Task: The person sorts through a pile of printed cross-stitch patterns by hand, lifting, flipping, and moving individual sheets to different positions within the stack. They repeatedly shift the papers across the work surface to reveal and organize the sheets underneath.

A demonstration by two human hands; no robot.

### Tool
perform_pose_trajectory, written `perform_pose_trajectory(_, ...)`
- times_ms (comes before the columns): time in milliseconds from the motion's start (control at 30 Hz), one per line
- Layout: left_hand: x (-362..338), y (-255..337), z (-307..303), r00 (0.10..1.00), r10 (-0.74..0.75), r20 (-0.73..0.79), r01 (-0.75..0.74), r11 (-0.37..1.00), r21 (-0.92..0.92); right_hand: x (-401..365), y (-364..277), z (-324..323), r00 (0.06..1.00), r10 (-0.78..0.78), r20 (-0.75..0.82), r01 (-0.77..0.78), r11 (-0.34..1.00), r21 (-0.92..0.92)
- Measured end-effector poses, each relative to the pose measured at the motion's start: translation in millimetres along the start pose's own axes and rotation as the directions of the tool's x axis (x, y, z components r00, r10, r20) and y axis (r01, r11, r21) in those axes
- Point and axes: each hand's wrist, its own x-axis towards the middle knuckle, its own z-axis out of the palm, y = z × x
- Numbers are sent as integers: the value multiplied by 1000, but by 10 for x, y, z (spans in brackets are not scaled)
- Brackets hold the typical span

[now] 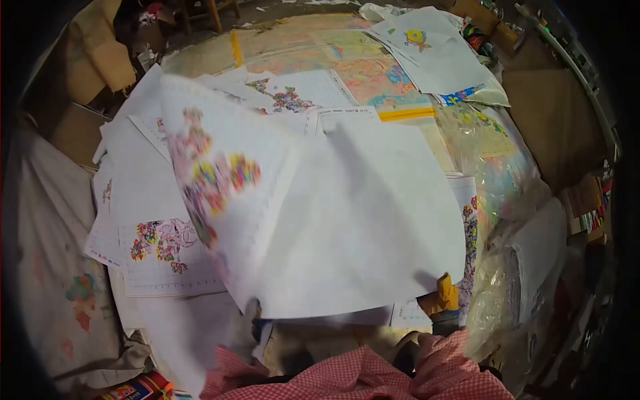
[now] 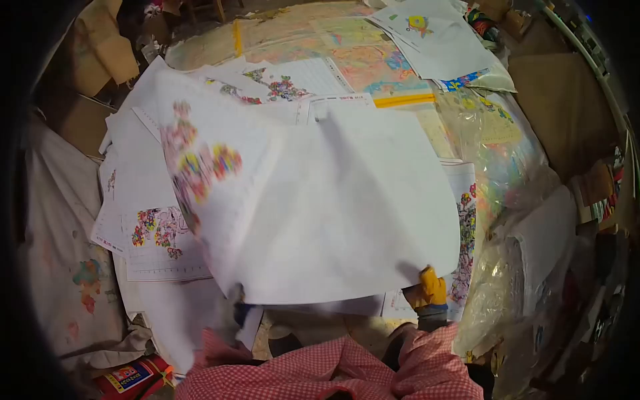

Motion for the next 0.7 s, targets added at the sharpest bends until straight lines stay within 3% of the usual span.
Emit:
perform_pose_trajectory(33,-33,-189,-59,986,-109,-126,136,964,230,3,90,180,971,239,-31,-222,937,268)
perform_pose_trajectory(67,50,-695,-383,957,-282,-64,275,956,-101,-81,208,271,925,378,18,-245,563,789)
perform_pose_trajectory(100,-56,-691,-148,958,-277,-74,260,948,-186,-135,294,338,878,455,146,-142,-42,989)
perform_pose_trajectory(133,-39,-842,-291,956,-259,-135,248,964,-92,45,-212,126,656,633,412,-141,-433,890)
perform_pose_trajectory(200,-2,-970,-474,952,-235,-195,239,971,-2,113,22,229,625,674,394,-118,-418,901)
perform_pose_trajectory(233,17,-890,-537,946,-37,-321,68,994,87,144,191,269,588,717,375,-102,-394,914)
perform_pose_trajectory(267,38,-809,-621,889,168,-425,-93,977,193,175,408,312,627,672,393,-129,-408,904)
perform_pose_trajectory(333,202,-581,-780,655,558,-510,-90,727,680,277,717,285,621,666,413,-219,-359,907)
perform_pose_trajectory(400,200,-92,-639,621,265,-738,-71,956,284,344,1069,199,609,670,425,-296,-305,905)
perform_pose_trajectory(433,254,-87,-779,622,264,-737,-69,956,285,360,1299,111,605,760,237,-375,10,927)
perform_pose_trajectory(500,325,-142,-1147,619,306,-724,-252,950,187,340,1684,-51,648,744,-165,-494,575,653)
perform_pose_trajectory(533,251,-174,-1193,623,312,-717,-246,949,199,196,1809,-84,637,754,-161,-501,564,657)
perform_pose_trajectory(600,172,-297,-1217,671,309,-674,-75,933,353,-116,2080,-178,669,715,-203,-657,696,288)
perform_pose_trajectory(633,225,-412,-1256,675,307,-670,-80,934,348,-278,2208,-258,691,689,-219,-692,718,74)
perform_pose_trajectory(700,370,-648,-1341,550,270,-791,-276,952,133,-584,2360,-434,736,640,-220,-671,646,-364)
